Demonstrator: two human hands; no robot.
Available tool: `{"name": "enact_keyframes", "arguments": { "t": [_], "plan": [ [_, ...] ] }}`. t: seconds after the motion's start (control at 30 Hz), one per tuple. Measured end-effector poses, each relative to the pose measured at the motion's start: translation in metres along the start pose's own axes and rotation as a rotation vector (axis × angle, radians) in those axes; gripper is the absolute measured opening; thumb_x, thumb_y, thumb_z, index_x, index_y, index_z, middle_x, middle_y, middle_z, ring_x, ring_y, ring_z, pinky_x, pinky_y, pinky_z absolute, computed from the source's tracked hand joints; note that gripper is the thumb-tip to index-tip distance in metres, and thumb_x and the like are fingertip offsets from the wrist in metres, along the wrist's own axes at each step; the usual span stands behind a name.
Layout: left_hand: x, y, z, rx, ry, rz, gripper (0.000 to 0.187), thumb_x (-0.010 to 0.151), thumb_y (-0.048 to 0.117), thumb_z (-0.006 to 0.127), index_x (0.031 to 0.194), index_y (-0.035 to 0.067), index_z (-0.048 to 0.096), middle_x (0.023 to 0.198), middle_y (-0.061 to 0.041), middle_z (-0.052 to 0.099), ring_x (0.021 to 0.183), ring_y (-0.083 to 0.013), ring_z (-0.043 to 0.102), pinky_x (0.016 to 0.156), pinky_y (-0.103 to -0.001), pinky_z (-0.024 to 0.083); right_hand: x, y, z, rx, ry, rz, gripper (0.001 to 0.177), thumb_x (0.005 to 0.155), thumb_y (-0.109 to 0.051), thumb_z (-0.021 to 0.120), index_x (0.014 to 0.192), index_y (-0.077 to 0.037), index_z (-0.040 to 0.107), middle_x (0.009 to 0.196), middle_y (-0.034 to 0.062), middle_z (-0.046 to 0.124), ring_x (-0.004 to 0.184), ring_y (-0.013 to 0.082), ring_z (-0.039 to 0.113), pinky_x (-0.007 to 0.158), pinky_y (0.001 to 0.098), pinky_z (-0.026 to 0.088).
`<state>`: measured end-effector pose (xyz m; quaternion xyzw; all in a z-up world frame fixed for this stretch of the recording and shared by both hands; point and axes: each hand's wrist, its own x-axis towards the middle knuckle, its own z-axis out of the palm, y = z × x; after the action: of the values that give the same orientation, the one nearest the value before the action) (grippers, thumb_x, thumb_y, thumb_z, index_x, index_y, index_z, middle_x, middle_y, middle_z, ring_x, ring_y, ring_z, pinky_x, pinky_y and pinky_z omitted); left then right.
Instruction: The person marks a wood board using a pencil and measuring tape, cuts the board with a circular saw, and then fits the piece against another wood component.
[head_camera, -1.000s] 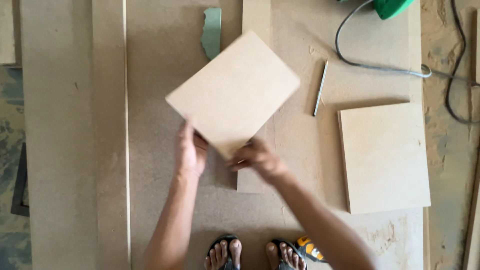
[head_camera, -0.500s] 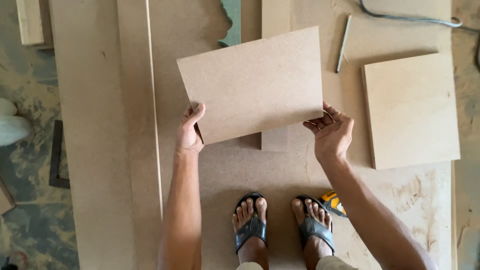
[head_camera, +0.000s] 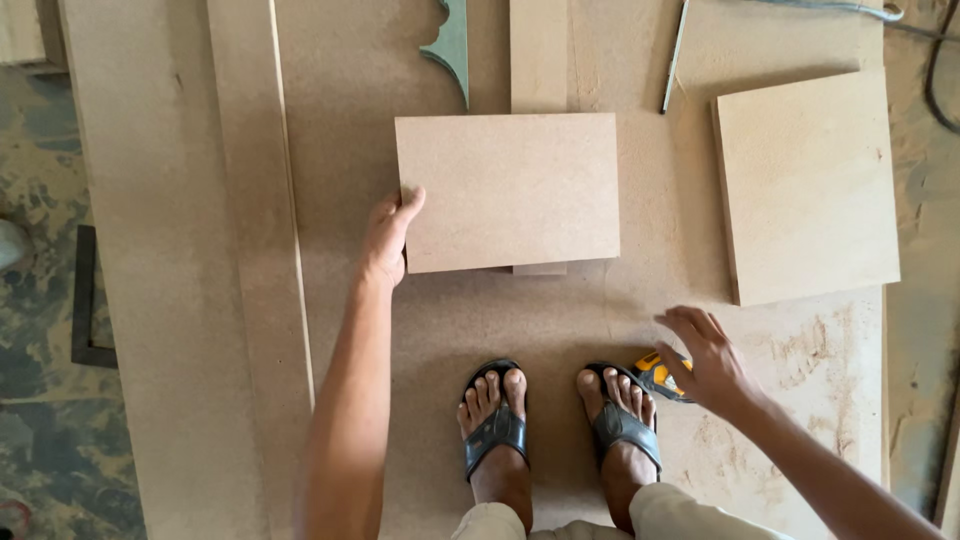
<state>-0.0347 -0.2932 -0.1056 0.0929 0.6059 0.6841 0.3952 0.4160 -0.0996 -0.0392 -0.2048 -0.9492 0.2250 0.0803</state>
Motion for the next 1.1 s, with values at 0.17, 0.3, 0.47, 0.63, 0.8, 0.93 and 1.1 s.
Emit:
{"name": "enact_keyframes", "arguments": {
  "t": [0.17,0.3,0.47,0.63,0.8,0.93,1.1],
  "plan": [
    [0.023,-0.007,0.006,0.345,0.346,-0.169,0.052,0.098,0.057,0.067,0.1,0.005,0.065,0.099,-0.001,0.066,0.098,-0.0096,0.06,0.086,-0.036,0.048,0.008,0.018,0.005,0.064,-0.023,0.181,0.036,0.095,-0.02,0.067,0.125,0.0,0.06,0.126,0.0207,0.065,0.101,0.0312,0.072,0.08,0.0404,0.064],
    [0.014,-0.012,0.033,0.732,0.569,0.087,0.077,0.104,0.063,0.066,0.077,-0.01,0.058,0.07,-0.013,0.055,0.068,-0.0208,0.049,0.066,-0.043,0.042,0.097,0.015,0.0,0.294,0.103,0.248,0.058,0.098,-0.027,0.064,0.145,0.0,0.044,0.137,0.0216,0.06,0.111,0.0353,0.068,0.075,0.042,0.062],
    [-0.034,0.008,0.047,0.434,0.419,0.729,0.068,0.104,0.064,0.058,0.076,0.002,0.05,0.068,0.0,0.046,0.063,-0.0127,0.042,0.057,-0.036,0.034,0.158,-0.013,-0.023,0.688,0.138,0.19,0.057,0.104,-0.024,0.068,0.143,0.006,0.04,0.129,0.024,0.059,0.124,0.0305,0.061,0.101,0.0417,0.053],
    [-0.057,0.041,0.043,0.478,0.363,0.964,0.07,0.101,0.071,0.048,0.078,0.005,0.052,0.064,0.004,0.046,0.056,-0.0097,0.049,0.051,-0.032,0.035,0.143,-0.042,-0.027,0.739,0.229,0.299,0.039,0.101,-0.014,0.067,0.13,0.005,0.049,0.116,0.0155,0.065,0.115,0.0216,0.067,0.102,0.0355,0.059],
    [-0.058,0.07,0.041,0.502,0.378,1.038,0.071,0.103,0.073,0.046,0.082,0.005,0.053,0.067,0.003,0.048,0.06,-0.01,0.049,0.055,-0.032,0.034,0.151,-0.04,-0.045,0.847,0.187,0.294,0.033,0.099,-0.016,0.076,0.118,0.007,0.06,0.107,0.0172,0.069,0.1,0.021,0.066,0.087,0.0339,0.057],
    [-0.013,0.084,0.036,0.555,0.32,0.585,0.066,0.108,0.063,0.042,0.083,0.005,0.061,0.068,0.0,0.046,0.061,-0.0121,0.041,0.055,-0.032,0.031,0.145,-0.082,-0.074,0.751,0.018,0.35,0.032,0.089,-0.026,0.075,0.109,-0.001,0.072,0.091,0.0128,0.077,0.084,0.017,0.074,0.071,0.03,0.059],
    [0.006,0.071,0.049,0.339,0.267,0.277,0.066,0.104,0.062,0.043,0.081,0.006,0.068,0.071,0.0,0.061,0.065,-0.0096,0.053,0.059,-0.028,0.046,0.143,-0.165,-0.11,0.593,-0.124,-0.32,0.048,0.101,-0.039,0.061,0.114,0.007,0.064,0.113,0.0278,0.069,0.115,0.0382,0.068,0.1,0.0476,0.055]
  ]
}}
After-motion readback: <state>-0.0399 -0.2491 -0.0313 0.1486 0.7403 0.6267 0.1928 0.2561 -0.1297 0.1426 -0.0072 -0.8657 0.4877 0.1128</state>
